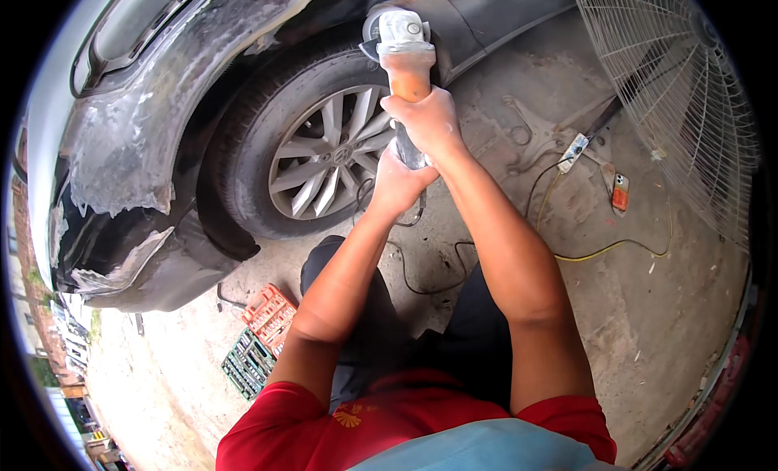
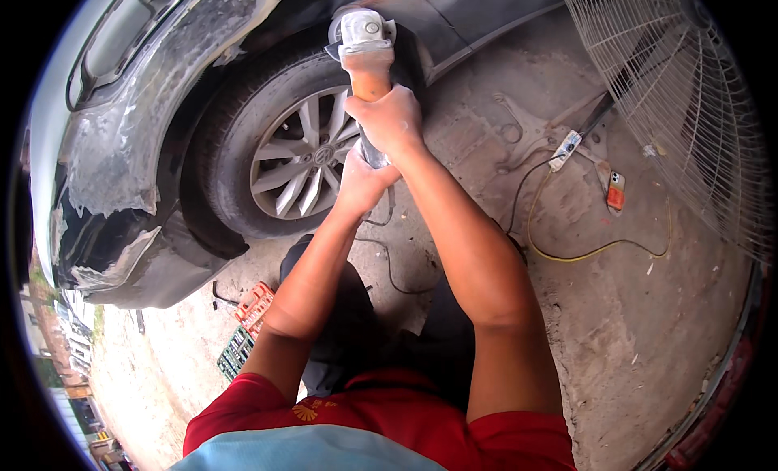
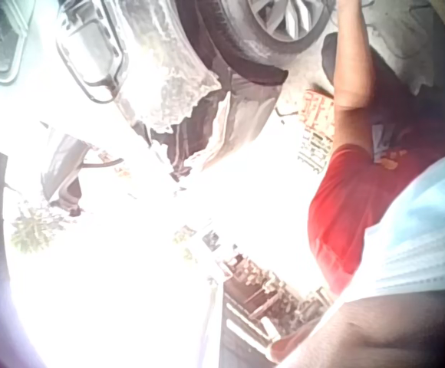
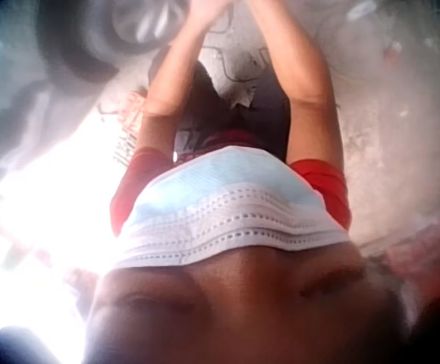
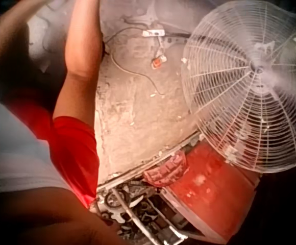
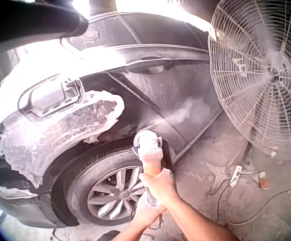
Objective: The person uses an angle grinder to smooth the surface of a car's front wheel arch. They periodically pause to touch and feel the area with their hand to check the progress.
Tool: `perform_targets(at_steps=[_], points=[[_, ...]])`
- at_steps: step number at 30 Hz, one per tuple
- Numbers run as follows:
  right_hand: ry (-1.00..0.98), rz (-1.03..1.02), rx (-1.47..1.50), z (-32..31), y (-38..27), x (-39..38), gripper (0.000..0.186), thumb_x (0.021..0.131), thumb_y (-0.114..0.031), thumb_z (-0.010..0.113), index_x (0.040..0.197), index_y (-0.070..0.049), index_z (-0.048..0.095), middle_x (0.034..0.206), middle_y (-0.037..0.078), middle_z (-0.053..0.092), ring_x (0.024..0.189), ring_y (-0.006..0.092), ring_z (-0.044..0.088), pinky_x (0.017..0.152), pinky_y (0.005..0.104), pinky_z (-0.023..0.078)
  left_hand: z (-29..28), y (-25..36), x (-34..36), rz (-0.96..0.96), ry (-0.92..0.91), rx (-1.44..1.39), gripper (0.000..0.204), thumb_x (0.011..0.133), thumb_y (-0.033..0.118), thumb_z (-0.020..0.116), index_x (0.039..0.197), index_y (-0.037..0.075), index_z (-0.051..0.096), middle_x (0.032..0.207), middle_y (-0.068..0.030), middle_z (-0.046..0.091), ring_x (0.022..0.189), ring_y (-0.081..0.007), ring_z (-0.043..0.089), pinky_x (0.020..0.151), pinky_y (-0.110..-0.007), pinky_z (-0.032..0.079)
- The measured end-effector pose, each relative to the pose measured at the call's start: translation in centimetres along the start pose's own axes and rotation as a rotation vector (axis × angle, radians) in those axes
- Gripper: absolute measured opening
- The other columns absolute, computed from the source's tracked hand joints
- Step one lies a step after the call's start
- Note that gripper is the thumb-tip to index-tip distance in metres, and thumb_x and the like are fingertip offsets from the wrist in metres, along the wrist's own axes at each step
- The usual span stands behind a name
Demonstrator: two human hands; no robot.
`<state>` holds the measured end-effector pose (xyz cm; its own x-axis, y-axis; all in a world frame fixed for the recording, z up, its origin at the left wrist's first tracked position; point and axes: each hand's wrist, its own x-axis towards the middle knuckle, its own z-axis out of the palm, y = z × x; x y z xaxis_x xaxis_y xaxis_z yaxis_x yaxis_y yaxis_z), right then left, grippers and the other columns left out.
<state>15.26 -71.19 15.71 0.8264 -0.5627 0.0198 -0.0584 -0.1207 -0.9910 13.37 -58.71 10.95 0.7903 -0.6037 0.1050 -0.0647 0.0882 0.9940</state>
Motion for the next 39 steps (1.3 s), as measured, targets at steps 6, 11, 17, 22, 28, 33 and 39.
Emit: perform_targets(at_steps=[6, 11, 17, 22, 28, 33, 39], points=[[0.020, -0.049, 0.031, 1.1, 0.2, -1.1, 0.030, 0.081, -0.023, 0.085, 0.088, 0.003, 0.074, 0.079, 0.006, 0.073, 0.067, 0.0134, 0.067, 0.063, 0.0338, 0.051, -0.7, -0.6, -0.6, 0.033, 0.025, 0.011, 0.048, 0.085, 0.019, 0.088, 0.124, 0.003, 0.065, 0.112, -0.0004, 0.071, 0.099, -0.0101, 0.065, 0.088, -0.031, 0.054], [-0.049, 0.009, 0.289, 0.4, 0.0, -0.9, 0.022, 0.085, -0.019, 0.084, 0.090, 0.000, 0.074, 0.079, 0.005, 0.071, 0.066, 0.0127, 0.067, 0.062, 0.0319, 0.052, -1.2, 0.2, -0.4, -0.004, 0.030, 0.105, 0.047, 0.083, 0.020, 0.088, 0.120, 0.003, 0.066, 0.107, -0.0005, 0.072, 0.094, -0.0089, 0.065, 0.084, -0.030, 0.054], [-0.159, 0.021, 0.443, -0.1, -0.4, 0.0, 0.018, 0.088, -0.016, 0.084, 0.090, -0.002, 0.072, 0.078, 0.006, 0.070, 0.064, 0.0149, 0.067, 0.061, 0.0312, 0.051, -0.4, 0.9, 0.2, 0.004, 0.132, 0.235, 0.045, 0.080, 0.022, 0.087, 0.114, 0.002, 0.066, 0.099, -0.0010, 0.071, 0.085, -0.0085, 0.064, 0.076, -0.030, 0.054], [-0.139, 0.099, 0.456, -0.7, -0.7, -0.4, 0.021, 0.087, -0.018, 0.085, 0.091, -0.002, 0.072, 0.080, 0.007, 0.070, 0.065, 0.0154, 0.068, 0.061, 0.0316, 0.052, 0.0, 1.3, -0.2, -0.048, 0.143, 0.292, 0.044, 0.081, 0.021, 0.085, 0.114, 0.000, 0.066, 0.097, -0.0027, 0.072, 0.084, -0.0093, 0.065, 0.076, -0.031, 0.054], [-0.160, 0.086, 0.433, -0.6, -0.4, 0.0, 0.023, 0.087, -0.019, 0.085, 0.093, -0.001, 0.073, 0.080, 0.007, 0.070, 0.067, 0.0156, 0.069, 0.061, 0.0320, 0.053, -0.2, 1.0, -0.1, -0.023, 0.153, 0.314, 0.056, 0.080, 0.031, 0.089, 0.117, -0.003, 0.065, 0.105, -0.0131, 0.077, 0.095, -0.0185, 0.074, 0.086, -0.036, 0.058], [-0.131, 0.039, 0.349, -0.8, -0.2, 0.4, 0.024, 0.086, -0.020, 0.086, 0.090, 0.000, 0.074, 0.080, 0.007, 0.071, 0.066, 0.0151, 0.068, 0.061, 0.0319, 0.053, 0.5, 1.6, 0.0, -0.037, 0.138, 0.235, 0.052, 0.080, 0.028, 0.087, 0.116, -0.002, 0.065, 0.100, -0.0097, 0.075, 0.089, -0.0162, 0.072, 0.082, -0.035, 0.058], [-0.108, 0.086, 0.334, -1.1, -1.0, 0.1, 0.025, 0.085, -0.022, 0.085, 0.086, 0.001, 0.075, 0.078, 0.007, 0.072, 0.065, 0.0155, 0.068, 0.062, 0.0332, 0.053, 0.4, 1.5, -0.1, -0.033, 0.107, 0.186, 0.048, 0.080, 0.026, 0.087, 0.113, -0.001, 0.064, 0.097, -0.0072, 0.074, 0.084, -0.0134, 0.070, 0.076, -0.033, 0.057]])
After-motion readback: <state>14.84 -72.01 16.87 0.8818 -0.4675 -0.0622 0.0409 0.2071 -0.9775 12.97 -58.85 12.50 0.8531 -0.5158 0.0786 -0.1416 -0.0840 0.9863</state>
